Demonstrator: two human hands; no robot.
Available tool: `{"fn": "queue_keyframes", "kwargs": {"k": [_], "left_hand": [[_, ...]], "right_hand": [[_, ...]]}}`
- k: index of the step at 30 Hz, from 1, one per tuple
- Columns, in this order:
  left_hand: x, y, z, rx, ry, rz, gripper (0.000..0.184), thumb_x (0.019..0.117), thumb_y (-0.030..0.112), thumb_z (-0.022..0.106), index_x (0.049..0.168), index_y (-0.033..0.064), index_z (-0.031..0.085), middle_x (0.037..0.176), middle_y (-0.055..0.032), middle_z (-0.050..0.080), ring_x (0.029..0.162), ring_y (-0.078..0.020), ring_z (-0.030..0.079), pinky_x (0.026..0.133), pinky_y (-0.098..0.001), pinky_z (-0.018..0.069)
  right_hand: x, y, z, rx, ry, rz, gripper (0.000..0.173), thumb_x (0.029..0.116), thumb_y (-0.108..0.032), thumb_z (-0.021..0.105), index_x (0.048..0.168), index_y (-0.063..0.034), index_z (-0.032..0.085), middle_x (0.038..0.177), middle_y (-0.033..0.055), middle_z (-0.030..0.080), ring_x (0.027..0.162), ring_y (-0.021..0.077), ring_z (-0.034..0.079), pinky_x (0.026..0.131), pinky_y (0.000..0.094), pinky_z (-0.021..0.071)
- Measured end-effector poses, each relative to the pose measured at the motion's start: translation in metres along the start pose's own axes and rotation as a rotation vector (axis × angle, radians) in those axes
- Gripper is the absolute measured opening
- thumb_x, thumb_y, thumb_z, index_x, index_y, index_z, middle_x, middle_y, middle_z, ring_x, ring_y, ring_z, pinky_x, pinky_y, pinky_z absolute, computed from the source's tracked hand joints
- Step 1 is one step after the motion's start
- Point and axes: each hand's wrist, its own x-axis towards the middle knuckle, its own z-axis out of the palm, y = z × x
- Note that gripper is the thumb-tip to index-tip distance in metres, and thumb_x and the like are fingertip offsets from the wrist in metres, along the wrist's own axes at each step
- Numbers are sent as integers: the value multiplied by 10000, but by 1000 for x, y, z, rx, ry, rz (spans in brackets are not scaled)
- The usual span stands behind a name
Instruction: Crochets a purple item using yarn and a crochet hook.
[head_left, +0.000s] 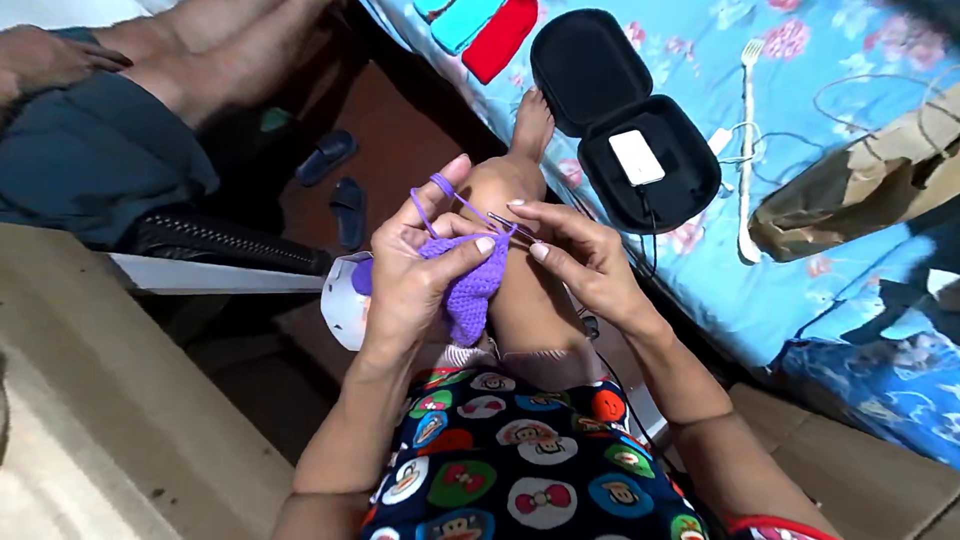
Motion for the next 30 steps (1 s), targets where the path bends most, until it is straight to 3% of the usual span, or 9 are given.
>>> {"fn": "queue_keyframes", "kwargs": {"k": [7, 13, 22, 28, 30], "left_hand": [[14, 1, 3, 58, -21, -29, 674, 897, -107, 594, 1525, 85, 440, 964, 26, 749, 789, -46, 708, 719, -176, 592], [26, 3, -9, 47, -34, -22, 671, 894, -114, 593, 1517, 92, 450, 927, 28, 751, 732, -41, 700, 680, -163, 587], [47, -11, -21, -115, -127, -137, 751, 849, -119, 633, 1538, 96, 425, 933, 4, 764, 749, -67, 722, 686, -191, 607], [59, -27, -29, -162, -261, -172, 783, 848, -97, 635, 1563, 118, 401, 985, 0, 765, 819, -68, 725, 742, -201, 606], [58, -31, -30, -130, -264, -162, 803, 826, -112, 663, 1556, 118, 418, 976, 17, 765, 813, -57, 723, 732, -192, 605]], "right_hand": [[13, 18, -12, 5, 8, -39, 328, 977, 79, 518, 1277, 99, 651, 1253, 156, 687, 1129, 112, 664, 990, 239, 537], [23, 24, -14, -36, -35, -47, 349, 966, 68, 510, 1282, 94, 655, 1280, 157, 689, 1181, 122, 657, 1042, 257, 517], [20, 16, -5, -1, 103, 29, 326, 965, 61, 543, 1271, 98, 648, 1212, 130, 689, 1018, 74, 664, 897, 213, 560], [17, 20, -3, -111, 67, -19, 310, 1004, 12, 527, 1267, 123, 645, 1249, 162, 696, 1137, 108, 666, 1012, 262, 539], [17, 23, 1, -187, 58, -41, 313, 987, 35, 521, 1254, 118, 660, 1209, 175, 709, 1105, 126, 679, 995, 271, 548]]}}
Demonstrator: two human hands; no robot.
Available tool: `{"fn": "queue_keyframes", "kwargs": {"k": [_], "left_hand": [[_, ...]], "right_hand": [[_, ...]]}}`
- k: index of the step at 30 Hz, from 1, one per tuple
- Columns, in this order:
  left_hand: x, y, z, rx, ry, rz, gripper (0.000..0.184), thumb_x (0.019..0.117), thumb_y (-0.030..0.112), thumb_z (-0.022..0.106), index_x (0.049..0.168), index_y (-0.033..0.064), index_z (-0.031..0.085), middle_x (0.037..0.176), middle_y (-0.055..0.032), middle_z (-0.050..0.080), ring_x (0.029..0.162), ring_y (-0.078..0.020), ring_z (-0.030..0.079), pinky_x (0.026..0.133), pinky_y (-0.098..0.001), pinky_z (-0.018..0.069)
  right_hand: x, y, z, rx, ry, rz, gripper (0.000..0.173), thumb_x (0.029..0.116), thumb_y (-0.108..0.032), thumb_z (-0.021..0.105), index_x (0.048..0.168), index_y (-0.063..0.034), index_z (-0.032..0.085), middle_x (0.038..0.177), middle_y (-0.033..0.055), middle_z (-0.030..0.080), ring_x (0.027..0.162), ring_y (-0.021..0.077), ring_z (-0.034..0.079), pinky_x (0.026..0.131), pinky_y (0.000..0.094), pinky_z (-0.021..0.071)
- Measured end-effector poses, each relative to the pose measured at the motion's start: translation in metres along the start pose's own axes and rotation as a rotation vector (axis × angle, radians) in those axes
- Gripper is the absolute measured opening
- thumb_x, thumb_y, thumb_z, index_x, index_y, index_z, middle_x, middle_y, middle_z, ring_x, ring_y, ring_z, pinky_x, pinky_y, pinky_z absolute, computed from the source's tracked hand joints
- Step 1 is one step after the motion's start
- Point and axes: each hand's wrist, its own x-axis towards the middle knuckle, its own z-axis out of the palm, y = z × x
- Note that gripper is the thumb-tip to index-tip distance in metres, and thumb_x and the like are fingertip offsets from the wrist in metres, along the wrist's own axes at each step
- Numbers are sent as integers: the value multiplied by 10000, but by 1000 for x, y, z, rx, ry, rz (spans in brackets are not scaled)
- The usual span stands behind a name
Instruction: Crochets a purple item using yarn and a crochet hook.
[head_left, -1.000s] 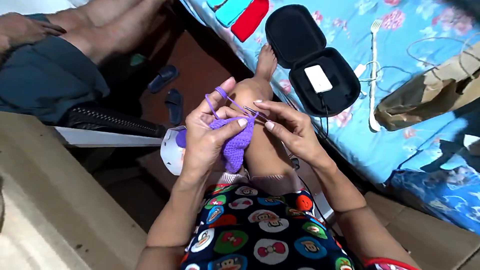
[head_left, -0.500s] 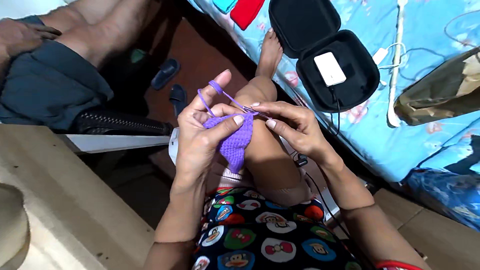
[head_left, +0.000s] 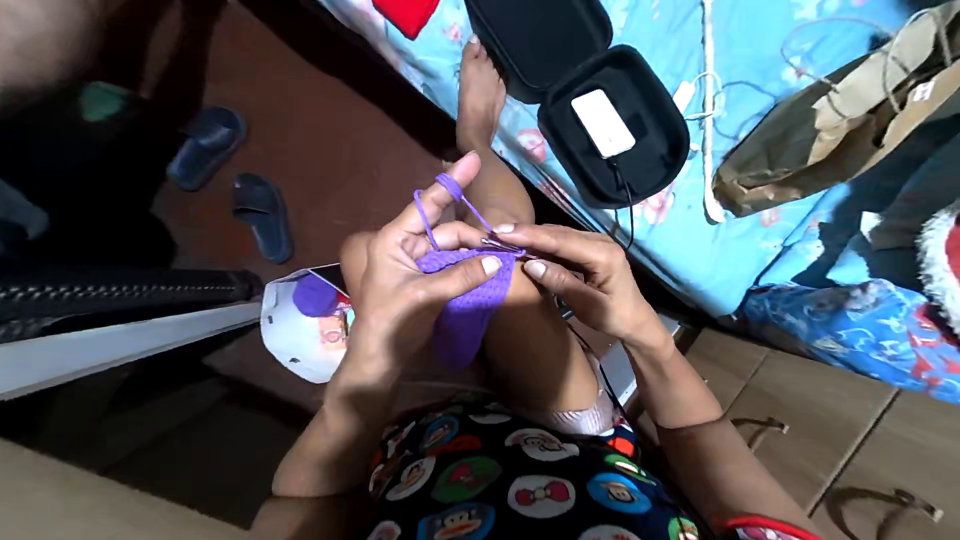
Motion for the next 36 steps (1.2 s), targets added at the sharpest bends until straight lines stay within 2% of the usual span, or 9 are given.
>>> {"fn": "queue_keyframes", "kwargs": {"k": [4, 11, 16, 19, 22, 24, 30, 33, 36], "left_hand": [[-8, -7, 0, 42, 57, 7, 761, 826, -95, 687, 1525, 103, 460, 966, 50, 775, 838, -50, 737, 775, -200, 616], [-32, -10, 0, 67, 153, 79, 722, 822, -77, 688, 1497, 78, 487, 912, 37, 771, 774, -50, 725, 725, -185, 606], [-51, -5, 3, 174, 236, 35, 749, 808, -69, 708, 1501, 139, 514, 866, 38, 768, 663, -29, 693, 546, -156, 558], [-54, -9, 0, 133, 248, 61, 734, 789, -82, 698, 1483, 55, 504, 886, 28, 770, 756, -52, 727, 701, -187, 612], [-57, -10, 3, 96, 266, 61, 736, 787, -101, 687, 1482, 46, 493, 884, 24, 771, 753, -48, 724, 699, -183, 605], [-55, -9, 3, 74, 278, 60, 717, 797, -98, 676, 1479, 26, 490, 893, 18, 768, 764, -57, 723, 713, -193, 607], [-54, -4, 4, 103, 264, 58, 736, 813, -101, 653, 1506, 33, 447, 906, 20, 748, 774, -61, 714, 706, -191, 604], [-60, -1, 6, 158, 247, 39, 763, 836, -119, 646, 1535, 106, 440, 910, 33, 741, 723, -29, 690, 648, -153, 576], [-60, -2, 6, 156, 245, 53, 751, 858, -120, 634, 1543, 108, 428, 895, 27, 744, 699, -28, 688, 629, -150, 574]], "right_hand": [[-7, 1, 12, -25, 68, 20, 302, 972, 49, 528, 1221, 108, 687, 1081, 154, 713, 967, 93, 661, 887, 220, 545], [-21, 3, 19, 52, 35, 26, 297, 970, 52, 541, 1226, 121, 675, 1187, 159, 714, 1094, 109, 675, 980, 247, 545], [-18, 2, 22, -45, -40, -76, 331, 950, 66, 527, 1244, 121, 669, 1186, 182, 716, 1082, 138, 681, 982, 263, 542], [-22, 1, 27, -88, -43, -101, 317, 949, 50, 540, 1222, 101, 694, 1099, 173, 728, 976, 128, 680, 894, 251, 556], [-30, 3, 30, -151, -14, -120, 326, 919, 54, 537, 1183, 72, 726, 890, 119, 666, 781, 93, 599, 705, 208, 511], [-34, 7, 29, -223, 4, -147, 346, 901, 42, 535, 1178, 48, 742, 805, 92, 610, 701, 87, 542, 624, 206, 456], [-40, 10, 24, -417, 11, -185, 374, 887, 13, 543, 1188, -19, 762, 776, 87, 602, 648, 116, 535, 565, 251, 442], [-38, 8, 22, -467, 10, -204, 353, 896, -16, 547, 1172, -22, 768, 770, 89, 591, 643, 135, 531, 554, 267, 430], [-36, 7, 19, -545, 18, -238, 333, 919, -45, 548, 1162, -35, 774, 765, 92, 598, 649, 146, 544, 564, 278, 436]]}}
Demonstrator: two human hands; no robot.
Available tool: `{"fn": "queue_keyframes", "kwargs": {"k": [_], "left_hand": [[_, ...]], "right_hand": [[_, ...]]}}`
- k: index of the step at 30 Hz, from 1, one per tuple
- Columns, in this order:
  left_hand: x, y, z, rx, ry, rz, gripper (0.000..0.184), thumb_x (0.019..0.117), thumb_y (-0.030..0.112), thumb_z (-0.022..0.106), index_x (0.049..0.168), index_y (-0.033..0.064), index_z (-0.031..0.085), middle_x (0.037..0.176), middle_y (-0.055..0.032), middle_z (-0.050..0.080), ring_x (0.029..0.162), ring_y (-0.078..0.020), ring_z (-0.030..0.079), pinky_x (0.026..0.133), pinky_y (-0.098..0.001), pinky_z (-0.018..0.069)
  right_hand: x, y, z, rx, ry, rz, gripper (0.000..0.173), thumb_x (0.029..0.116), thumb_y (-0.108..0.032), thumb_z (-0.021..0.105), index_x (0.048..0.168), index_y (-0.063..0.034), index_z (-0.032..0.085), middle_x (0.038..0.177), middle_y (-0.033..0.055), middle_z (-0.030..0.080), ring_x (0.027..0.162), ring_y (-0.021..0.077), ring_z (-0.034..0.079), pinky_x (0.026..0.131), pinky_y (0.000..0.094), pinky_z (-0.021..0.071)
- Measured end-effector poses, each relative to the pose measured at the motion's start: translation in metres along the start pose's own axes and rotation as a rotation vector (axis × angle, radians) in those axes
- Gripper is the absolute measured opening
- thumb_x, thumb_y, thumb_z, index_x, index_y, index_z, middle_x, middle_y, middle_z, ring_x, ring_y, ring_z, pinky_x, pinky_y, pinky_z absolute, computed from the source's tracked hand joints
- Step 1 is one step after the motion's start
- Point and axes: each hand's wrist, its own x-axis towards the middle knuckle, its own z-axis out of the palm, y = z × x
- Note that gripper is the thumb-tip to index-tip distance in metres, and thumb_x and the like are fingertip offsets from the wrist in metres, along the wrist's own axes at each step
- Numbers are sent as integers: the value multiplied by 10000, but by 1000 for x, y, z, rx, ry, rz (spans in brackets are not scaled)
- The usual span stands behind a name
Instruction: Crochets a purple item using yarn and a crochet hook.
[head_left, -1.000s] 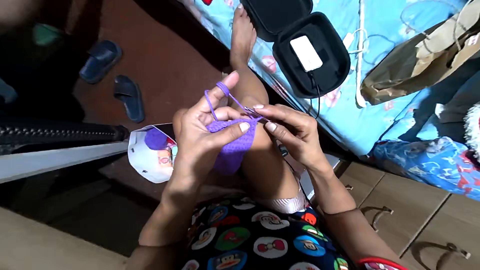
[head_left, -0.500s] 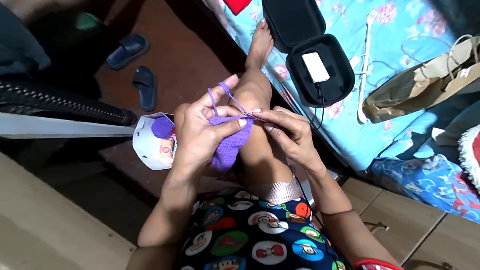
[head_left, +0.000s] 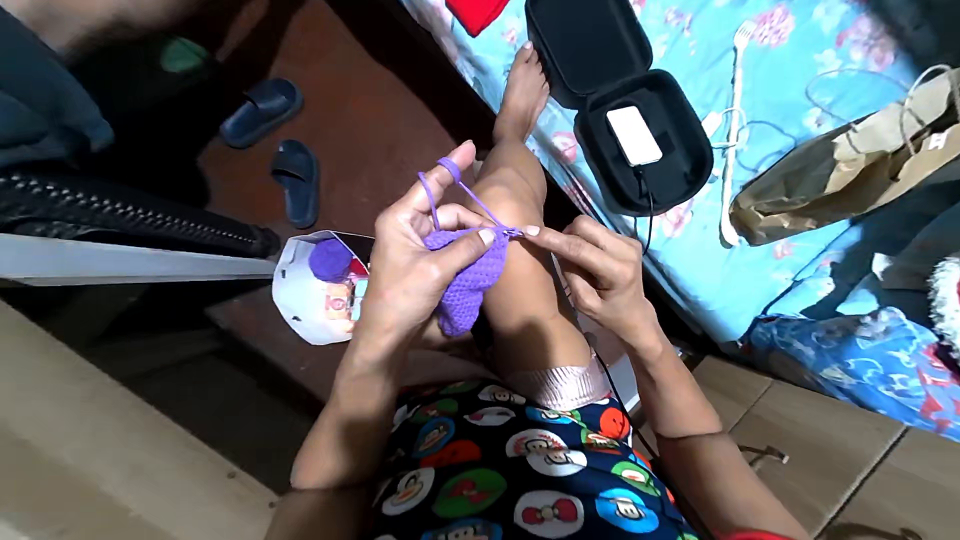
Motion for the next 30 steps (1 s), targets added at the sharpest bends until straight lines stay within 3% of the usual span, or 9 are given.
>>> {"fn": "queue_keyframes", "kwargs": {"k": [4, 9, 15, 17, 20, 24, 26, 28, 30], "left_hand": [[2, -2, -2, 30, -1, 21, 729, 868, -101, 637, 1541, 86, 427, 886, 31, 751, 681, -20, 683, 610, -142, 562], [12, -10, -2, 55, 20, 107, 700, 831, -77, 666, 1493, -10, 448, 903, 47, 767, 794, -36, 722, 740, -173, 601], [4, -3, 0, 72, 23, 48, 713, 848, -99, 670, 1513, 59, 466, 896, 40, 770, 726, -14, 707, 650, -142, 578], [6, -5, 0, 41, 16, 72, 682, 852, -94, 663, 1494, 11, 458, 917, 36, 771, 765, -30, 719, 703, -160, 598], [9, -9, -1, 11, 3, 105, 618, 887, -70, 630, 1478, -28, 450, 928, 38, 768, 803, -41, 724, 755, -182, 603], [1, -9, 0, 27, -30, 110, 691, 903, -54, 632, 1544, 44, 394, 928, 37, 773, 760, -36, 720, 699, -171, 597], [-4, -15, 4, 144, 4, 226, 776, 884, -41, 668, 1575, 41, 326, 979, 36, 763, 795, -38, 718, 722, -174, 600], [-8, -25, 14, 313, 94, 434, 731, 919, 1, 650, 1560, -31, 300, 1009, 2, 712, 853, -33, 682, 789, -193, 581], [-8, -39, 22, 453, 194, 648, 593, 965, 23, 632, 1499, -62, 389, 1026, -79, 712, 907, -67, 685, 845, -242, 578]], "right_hand": [[2, -2, -1, -39, 7, -10, 327, 913, -40, 558, 1148, -48, 785, 769, 94, 614, 661, 146, 559, 565, 272, 441], [4, -7, -3, -138, -5, -47, 304, 919, -82, 592, 1148, -74, 793, 779, 104, 629, 667, 175, 578, 556, 293, 442], [3, -9, -3, -178, 14, -76, 282, 931, -88, 599, 1127, -89, 802, 771, 106, 624, 674, 192, 581, 564, 304, 446], [3, -8, -3, -170, 15, -76, 281, 923, -91, 604, 1121, -86, 804, 761, 103, 620, 671, 190, 578, 561, 302, 441], [4, -6, -2, -82, 3, -51, 280, 926, -69, 606, 1130, -67, 797, 769, 98, 624, 685, 170, 580, 579, 285, 452], [2, -6, 2, 200, 17, 84, 305, 912, 16, 577, 1141, -2, 776, 795, 86, 620, 699, 95, 566, 617, 215, 471], [4, -17, 3, 292, 24, 203, 312, 904, 66, 582, 1151, 18, 767, 826, 80, 640, 724, 74, 577, 638, 193, 495], [8, -33, 5, 276, 41, 288, 324, 892, 70, 588, 1163, 20, 759, 863, 83, 673, 752, 81, 604, 672, 203, 520], [14, -45, 7, 300, 30, 380, 323, 933, 45, 595, 1228, 20, 725, 1033, 101, 739, 905, 89, 687, 810, 227, 578]]}}
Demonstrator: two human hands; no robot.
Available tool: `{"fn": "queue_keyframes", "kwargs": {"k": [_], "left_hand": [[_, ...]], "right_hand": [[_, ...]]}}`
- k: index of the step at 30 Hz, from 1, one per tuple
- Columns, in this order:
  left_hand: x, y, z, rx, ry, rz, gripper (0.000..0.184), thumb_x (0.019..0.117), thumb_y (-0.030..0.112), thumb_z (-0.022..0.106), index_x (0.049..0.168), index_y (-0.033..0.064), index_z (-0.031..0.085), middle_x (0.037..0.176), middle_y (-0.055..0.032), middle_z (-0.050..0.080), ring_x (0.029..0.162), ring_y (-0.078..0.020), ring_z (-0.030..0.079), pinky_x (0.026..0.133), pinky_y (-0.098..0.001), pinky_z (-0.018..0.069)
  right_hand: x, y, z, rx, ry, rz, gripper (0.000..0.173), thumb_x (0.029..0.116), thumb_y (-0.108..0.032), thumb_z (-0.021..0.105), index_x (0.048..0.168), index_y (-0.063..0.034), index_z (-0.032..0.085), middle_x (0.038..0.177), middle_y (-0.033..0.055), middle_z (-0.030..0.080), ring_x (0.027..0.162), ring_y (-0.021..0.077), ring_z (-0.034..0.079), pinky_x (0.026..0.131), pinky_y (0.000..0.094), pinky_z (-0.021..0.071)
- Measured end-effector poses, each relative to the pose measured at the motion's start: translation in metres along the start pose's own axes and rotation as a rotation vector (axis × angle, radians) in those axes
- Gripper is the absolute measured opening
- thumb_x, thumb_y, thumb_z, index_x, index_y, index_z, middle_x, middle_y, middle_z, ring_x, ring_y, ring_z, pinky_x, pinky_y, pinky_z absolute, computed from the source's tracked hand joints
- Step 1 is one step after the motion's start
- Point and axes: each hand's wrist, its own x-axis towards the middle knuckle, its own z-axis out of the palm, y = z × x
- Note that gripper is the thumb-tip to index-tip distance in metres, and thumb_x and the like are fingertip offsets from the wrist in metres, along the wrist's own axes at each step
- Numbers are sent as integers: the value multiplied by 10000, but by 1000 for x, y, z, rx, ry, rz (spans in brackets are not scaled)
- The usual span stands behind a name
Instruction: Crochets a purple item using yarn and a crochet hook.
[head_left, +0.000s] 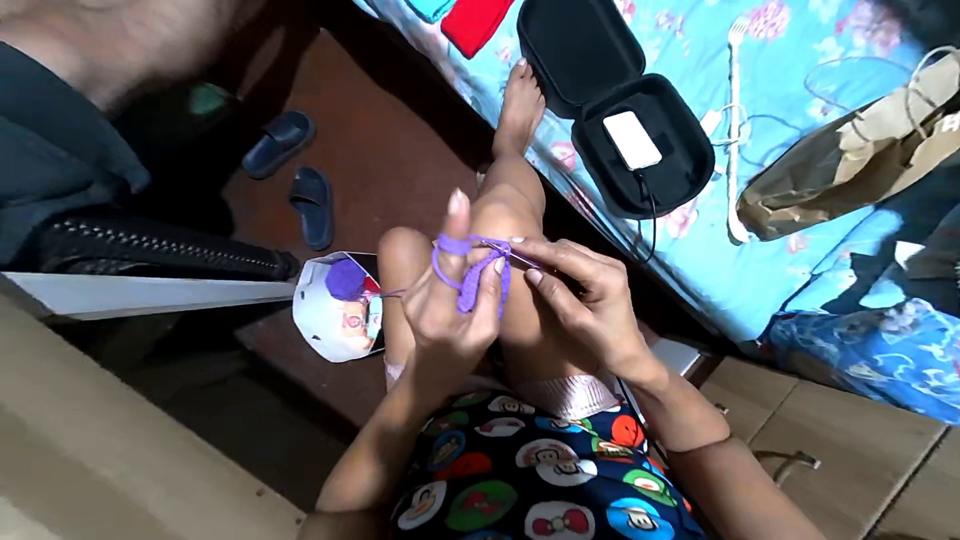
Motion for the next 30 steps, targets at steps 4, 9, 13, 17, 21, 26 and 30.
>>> {"fn": "queue_keyframes", "kwargs": {"k": [4, 9, 13, 17, 21, 26, 30], "left_hand": [[-3, 0, 4, -111, 21, -56, 556, 957, 5, 648, 1476, -22, 449, 1078, -44, 725, 974, -67, 694, 887, -239, 577], [22, 1, -24, -580, -154, -546, 747, 874, -65, 666, 1558, 91, 408, 914, 27, 740, 755, -64, 699, 715, -213, 605], [29, -1, -34, -725, -240, -595, 686, 889, -76, 581, 1541, 67, 421, 864, -3, 746, 707, -75, 707, 690, -212, 609], [35, -9, -32, -781, -243, -638, 635, 857, -57, 597, 1478, 11, 483, 817, 33, 737, 700, -56, 697, 689, -204, 605], [38, -22, -33, -872, -279, -653, 575, 857, -56, 606, 1424, -5, 533, 838, 41, 753, 756, -70, 724, 742, -236, 624], [38, -24, -33, -834, -310, -662, 513, 856, -56, 604, 1367, -5, 595, 823, 35, 749, 734, -66, 717, 735, -228, 619], [31, -9, -26, -437, -269, -475, 512, 832, -44, 678, 1340, 11, 642, 897, 57, 750, 757, -19, 685, 736, -174, 586]], "right_hand": [[9, -8, 7, 310, 19, 170, 350, 934, 73, 606, 1282, 52, 628, 864, 50, 656, 669, 31, 569, 604, 156, 498], [6, 25, 1, -86, 67, -295, 220, 950, 24, 583, 1131, 103, 680, 981, 153, 723, 879, 127, 698, 780, 247, 584], [4, 36, -8, -293, 87, -439, 170, 924, 0, 592, 1014, 70, 718, 800, 130, 669, 716, 163, 637, 640, 265, 531], [5, 39, -13, -345, 65, -495, 186, 920, -21, 596, 1016, 64, 731, 825, 147, 687, 746, 186, 662, 669, 285, 551], [4, 44, -17, -343, 44, -523, 201, 920, -39, 599, 1028, 55, 740, 827, 146, 685, 752, 187, 663, 661, 285, 546], [3, 47, -20, -177, -10, -441, 190, 900, -7, 587, 1002, 70, 727, 791, 123, 649, 716, 130, 619, 643, 232, 520], [0, 35, -16, 252, -63, -122, 198, 948, 42, 614, 1127, 92, 683, 1049, 102, 710, 890, 43, 668, 797, 188, 572]]}}
